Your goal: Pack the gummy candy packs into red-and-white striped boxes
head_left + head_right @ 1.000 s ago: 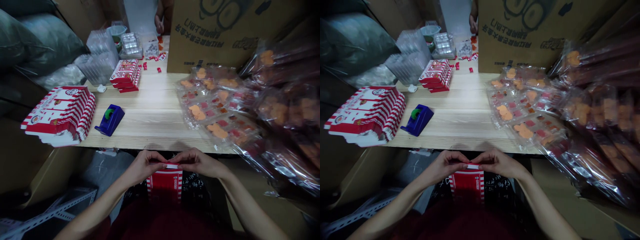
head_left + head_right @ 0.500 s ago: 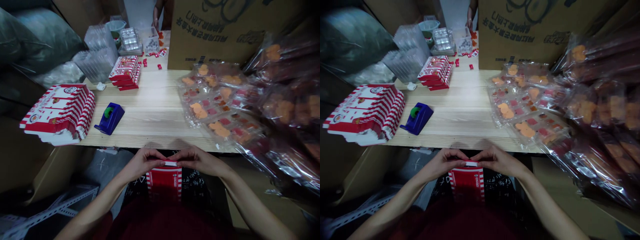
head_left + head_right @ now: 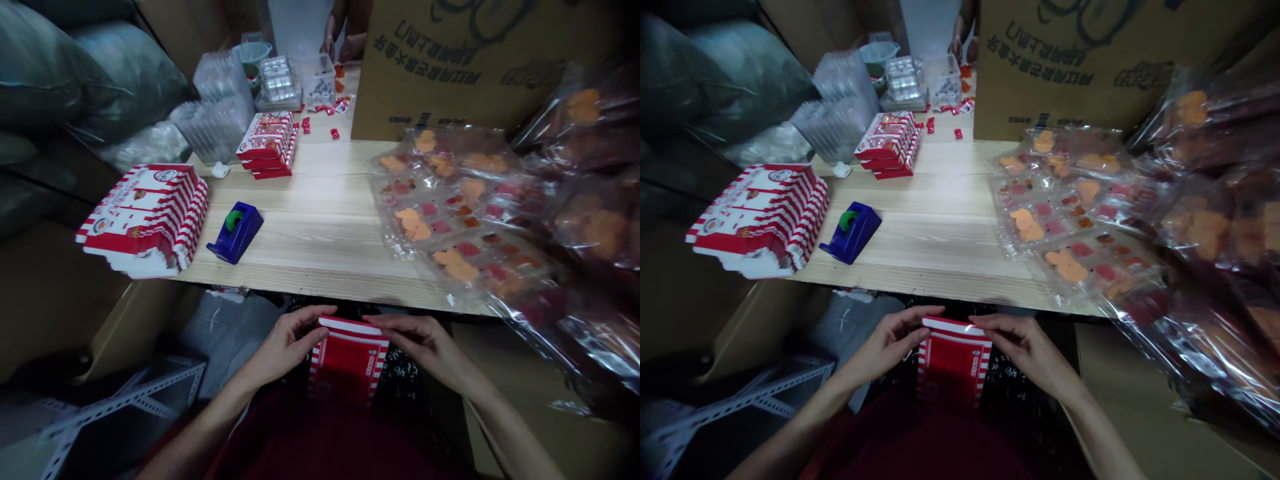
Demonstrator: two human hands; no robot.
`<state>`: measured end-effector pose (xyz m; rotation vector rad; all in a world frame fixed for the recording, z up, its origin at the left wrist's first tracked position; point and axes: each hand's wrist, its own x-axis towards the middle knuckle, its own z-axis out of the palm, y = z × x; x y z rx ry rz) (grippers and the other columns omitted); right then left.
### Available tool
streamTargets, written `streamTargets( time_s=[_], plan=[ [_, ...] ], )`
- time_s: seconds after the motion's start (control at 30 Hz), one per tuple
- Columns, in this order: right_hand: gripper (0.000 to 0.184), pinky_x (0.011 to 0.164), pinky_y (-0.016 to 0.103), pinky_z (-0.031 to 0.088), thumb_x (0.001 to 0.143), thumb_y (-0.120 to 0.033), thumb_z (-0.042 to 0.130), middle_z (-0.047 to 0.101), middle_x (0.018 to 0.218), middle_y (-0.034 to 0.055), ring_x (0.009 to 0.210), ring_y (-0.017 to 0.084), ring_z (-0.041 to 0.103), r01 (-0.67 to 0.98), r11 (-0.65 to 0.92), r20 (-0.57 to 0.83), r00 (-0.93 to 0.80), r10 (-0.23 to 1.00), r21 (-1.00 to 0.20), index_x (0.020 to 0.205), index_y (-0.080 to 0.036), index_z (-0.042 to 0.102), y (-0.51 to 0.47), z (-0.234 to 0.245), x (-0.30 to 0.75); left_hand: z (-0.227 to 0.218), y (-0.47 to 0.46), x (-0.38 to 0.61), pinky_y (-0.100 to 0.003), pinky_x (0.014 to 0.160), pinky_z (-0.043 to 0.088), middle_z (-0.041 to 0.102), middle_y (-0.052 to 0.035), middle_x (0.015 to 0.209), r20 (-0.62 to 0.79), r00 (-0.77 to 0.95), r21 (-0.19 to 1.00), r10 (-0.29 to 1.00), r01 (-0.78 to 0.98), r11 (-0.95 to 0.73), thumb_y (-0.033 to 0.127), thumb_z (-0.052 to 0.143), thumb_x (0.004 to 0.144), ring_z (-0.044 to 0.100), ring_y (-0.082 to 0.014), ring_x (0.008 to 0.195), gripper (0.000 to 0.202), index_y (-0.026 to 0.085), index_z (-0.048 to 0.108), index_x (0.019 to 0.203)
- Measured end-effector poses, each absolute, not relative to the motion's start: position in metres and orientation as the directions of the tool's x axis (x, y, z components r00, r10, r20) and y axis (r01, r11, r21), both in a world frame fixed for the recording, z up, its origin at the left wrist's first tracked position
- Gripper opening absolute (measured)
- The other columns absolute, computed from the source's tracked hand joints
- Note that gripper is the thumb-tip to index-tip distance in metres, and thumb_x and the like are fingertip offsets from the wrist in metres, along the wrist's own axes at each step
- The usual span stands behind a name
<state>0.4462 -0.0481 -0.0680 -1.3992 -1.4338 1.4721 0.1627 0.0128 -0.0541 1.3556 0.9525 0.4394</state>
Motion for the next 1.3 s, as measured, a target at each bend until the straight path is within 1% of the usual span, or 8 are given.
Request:
streamTargets(
  time_s=[0.2, 0.3, 0.43, 0.6, 0.83, 1.03, 1.17, 1.3],
  plan=[
    [0.026, 0.108, 0.052, 0.054, 0.098, -0.042, 0.064, 0.076, 0.127, 0.0056, 0.119, 0.029, 0.071, 0.249, -0.173, -0.238, -0.258, 0.936, -0.953, 0.118, -0.034, 0.078, -0.051, -0.059, 0.440, -0.047, 0.022, 0.150, -0.043, 0.107, 0.051, 0.077, -0.0061, 0.124, -0.347, 0.556, 0.930, 0.755, 0.311, 0.198, 0.039, 0.068, 0.095, 0.071, -0.0257, 0.116, 0.029, 0.026, 0.078, 0.119],
    [0.027, 0.108, 0.053, 0.054, 0.099, -0.042, 0.062, 0.075, 0.129, 0.0052, 0.120, 0.029, 0.070, 0.272, -0.151, -0.225, -0.266, 0.938, -0.950, 0.121, -0.036, 0.077, -0.049, -0.059, 0.435, -0.046, 0.031, 0.146, -0.042, 0.103, 0.054, 0.079, -0.0066, 0.119, -0.341, 0.564, 0.927, 0.752, 0.336, 0.168, 0.036, 0.070, 0.093, 0.073, -0.0262, 0.114, 0.026, 0.025, 0.080, 0.115],
    [0.027, 0.109, 0.054, 0.053, 0.100, -0.042, 0.060, 0.074, 0.131, 0.0056, 0.122, 0.029, 0.069, 0.265, -0.136, -0.204, -0.249, 0.947, -0.955, 0.122, -0.036, 0.076, -0.047, -0.063, 0.428, -0.049, 0.037, 0.143, -0.040, 0.098, 0.057, 0.079, -0.0079, 0.116, -0.354, 0.573, 0.927, 0.739, 0.321, 0.196, 0.035, 0.071, 0.092, 0.075, -0.0256, 0.109, 0.027, 0.023, 0.080, 0.114],
    [0.026, 0.107, 0.053, 0.055, 0.099, -0.042, 0.062, 0.076, 0.128, 0.0061, 0.120, 0.029, 0.070, 0.246, -0.133, -0.192, -0.232, 0.954, -0.960, 0.118, -0.035, 0.078, -0.046, -0.064, 0.421, -0.043, 0.039, 0.134, -0.041, 0.102, 0.056, 0.077, -0.0067, 0.121, -0.355, 0.619, 0.921, 0.701, 0.358, 0.151, 0.030, 0.067, 0.095, 0.074, -0.0243, 0.112, 0.027, 0.025, 0.078, 0.119],
    [0.031, 0.113, 0.050, 0.052, 0.102, -0.037, 0.059, 0.068, 0.141, 0.0008, 0.131, 0.026, 0.064, 0.278, -0.090, -0.173, -0.290, 0.941, -0.956, 0.131, -0.041, 0.070, -0.057, -0.057, 0.417, -0.037, 0.027, 0.119, -0.042, 0.118, 0.044, 0.074, -0.0024, 0.129, -0.117, 0.685, 0.911, 0.719, 0.362, -0.197, 0.019, 0.059, 0.099, 0.071, -0.0188, 0.120, 0.034, 0.030, 0.072, 0.128],
    [0.037, 0.114, 0.048, 0.051, 0.103, -0.028, 0.057, 0.064, 0.145, -0.0009, 0.134, 0.025, 0.061, 0.302, -0.006, -0.104, -0.309, 0.945, -0.953, 0.137, -0.041, 0.065, -0.062, -0.053, 0.411, -0.040, 0.016, 0.119, -0.040, 0.112, 0.051, 0.078, -0.0037, 0.122, -0.104, 0.597, 0.925, 0.795, 0.351, -0.143, 0.021, 0.061, 0.098, 0.073, -0.0205, 0.116, 0.027, 0.026, 0.078, 0.118],
    [0.041, 0.115, 0.048, 0.050, 0.104, -0.020, 0.051, 0.064, 0.146, -0.0003, 0.137, 0.024, 0.059, 0.316, 0.042, -0.060, -0.306, 0.950, -0.948, 0.140, -0.038, 0.063, -0.064, -0.054, 0.413, -0.040, 0.013, 0.124, -0.039, 0.107, 0.056, 0.073, -0.0066, 0.132, -0.094, 0.629, 0.903, 0.772, 0.380, -0.200, 0.024, 0.066, 0.096, 0.069, -0.0234, 0.123, 0.038, 0.026, 0.070, 0.133],
    [0.043, 0.113, 0.047, 0.053, 0.103, -0.016, 0.052, 0.066, 0.143, -0.0012, 0.134, 0.023, 0.062, 0.321, 0.089, -0.005, -0.279, 0.960, -0.943, 0.136, -0.039, 0.066, -0.067, -0.059, 0.416, -0.053, 0.010, 0.128, -0.041, 0.111, 0.053, 0.071, -0.0052, 0.136, 0.061, 0.686, 0.896, 0.725, 0.283, -0.344, 0.022, 0.069, 0.096, 0.068, -0.0216, 0.125, 0.045, 0.030, 0.064, 0.140]
  ],
)
